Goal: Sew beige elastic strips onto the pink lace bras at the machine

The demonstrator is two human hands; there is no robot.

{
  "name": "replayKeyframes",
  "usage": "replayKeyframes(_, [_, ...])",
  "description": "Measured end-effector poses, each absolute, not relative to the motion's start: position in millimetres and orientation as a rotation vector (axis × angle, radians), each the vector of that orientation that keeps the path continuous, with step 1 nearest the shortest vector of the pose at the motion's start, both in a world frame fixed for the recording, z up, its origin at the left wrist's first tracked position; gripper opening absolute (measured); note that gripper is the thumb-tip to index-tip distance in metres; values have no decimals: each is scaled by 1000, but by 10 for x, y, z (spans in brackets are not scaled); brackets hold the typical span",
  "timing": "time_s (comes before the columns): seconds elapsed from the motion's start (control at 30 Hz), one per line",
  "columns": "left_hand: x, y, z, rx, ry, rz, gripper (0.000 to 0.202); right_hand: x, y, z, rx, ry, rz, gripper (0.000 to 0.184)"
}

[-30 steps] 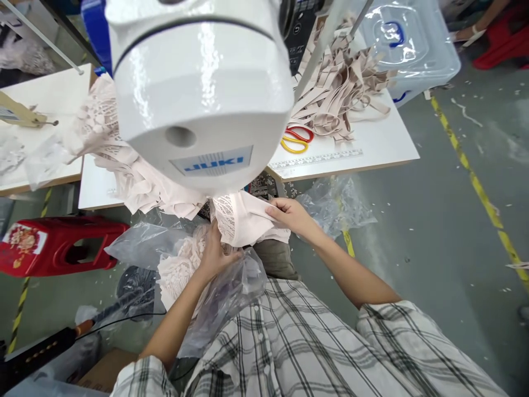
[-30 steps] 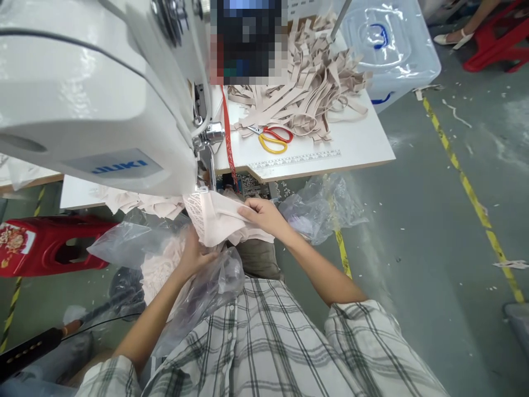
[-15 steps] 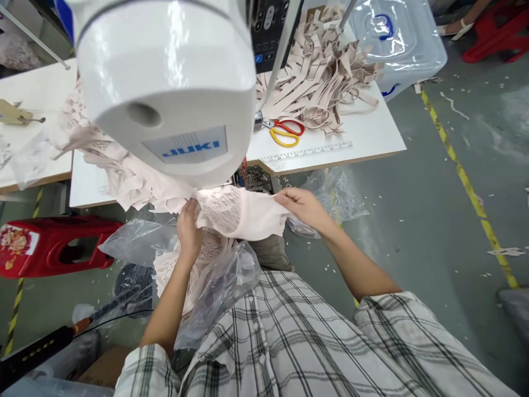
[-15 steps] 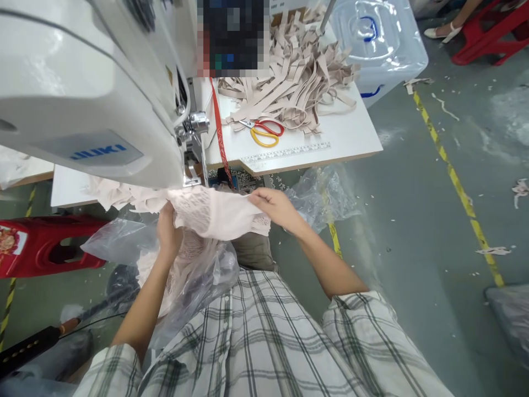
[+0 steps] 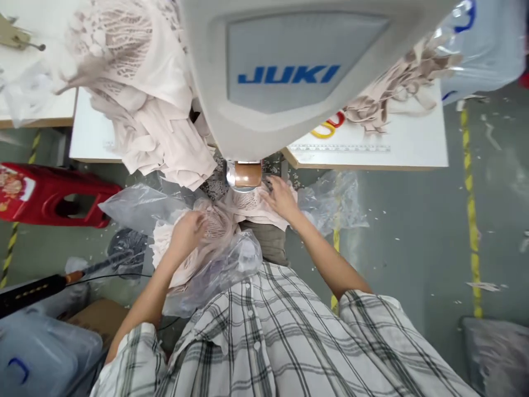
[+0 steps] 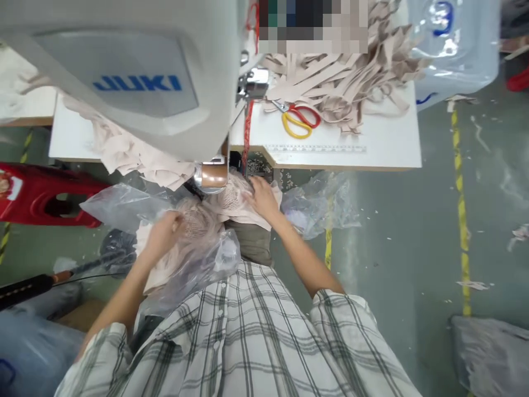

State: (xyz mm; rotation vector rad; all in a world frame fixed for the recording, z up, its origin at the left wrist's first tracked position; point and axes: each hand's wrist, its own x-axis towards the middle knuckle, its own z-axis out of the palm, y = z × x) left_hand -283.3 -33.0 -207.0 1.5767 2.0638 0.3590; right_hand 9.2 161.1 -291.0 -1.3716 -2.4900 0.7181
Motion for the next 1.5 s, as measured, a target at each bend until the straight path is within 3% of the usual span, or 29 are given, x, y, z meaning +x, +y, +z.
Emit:
replayKeyframes(0.17, [-3344, -1134, -1895, 1042, 2332, -462, 59, -205, 1240, -3201, -1395, -2481, 798, 66])
replayKeyframes(0.3, [-3258, -1331, -1894, 1131, 2245, -527, 53, -91, 1217, -3014, -1415, -2332, 956, 74])
replayKeyframes(0.4, [-3055, -1281, -1558, 1300, 2351, -373, 49, -240, 1186, -2508, -1234, -2263, 968, 88])
replayKeyframes(0.5, [-2836, -1125, -1045, 1610, 2306, 105, 49, -545, 1031, -1890, -611, -2518, 1161, 91])
replayKeyframes(0.6, [-2704, -817, -716, 1753, 2119, 593, 50, -719, 902, -1416, -40, -2747, 1470, 64])
replayKeyframes(0.67, [-2678, -531, -710, 1657, 2033, 817, 43, -667, 894, -1213, 34, -2756, 1507, 49])
replayKeyframes(0.77, [-2650, -91, -962, 1360, 1796, 927, 31, -387, 954, -1011, -45, -2638, 1330, 55])
replayKeyframes(0.93, [-2454, 298, -1366, 960, 1258, 712, 54, 153, 1052, -793, -199, -2627, 1297, 59])
replayKeyframes(1.03, [-2313, 343, -1317, 1214, 1338, 686, 51, 370, 1116, -757, -417, -2780, 1473, 50])
replayKeyframes(1.1, [-2211, 355, -1204, 1464, 1368, 579, 49, 434, 1164, -787, -711, -2819, 1406, 42])
replayKeyframes(1.17, [-2099, 372, -1072, 1620, 1296, 485, 47, 414, 1200, -852, -926, -2702, 1207, 64])
replayKeyframes(1.23, [-2002, 398, -943, 1698, 1210, 443, 46, 326, 1216, -928, -854, -2579, 1187, 88])
replayKeyframes(1.27, [-1973, 411, -882, 1721, 1197, 438, 46, 267, 1219, -964, -749, -2556, 1269, 84])
replayKeyframes(1.37, [-2005, 451, -729, 1715, 1290, 503, 43, 86, 1236, -1036, -667, -2450, 1485, 42])
replayKeyframes(1.5, [-2239, 544, -634, 1455, 1570, 755, 23, -114, 1345, -1042, -965, -2150, 1390, 38])
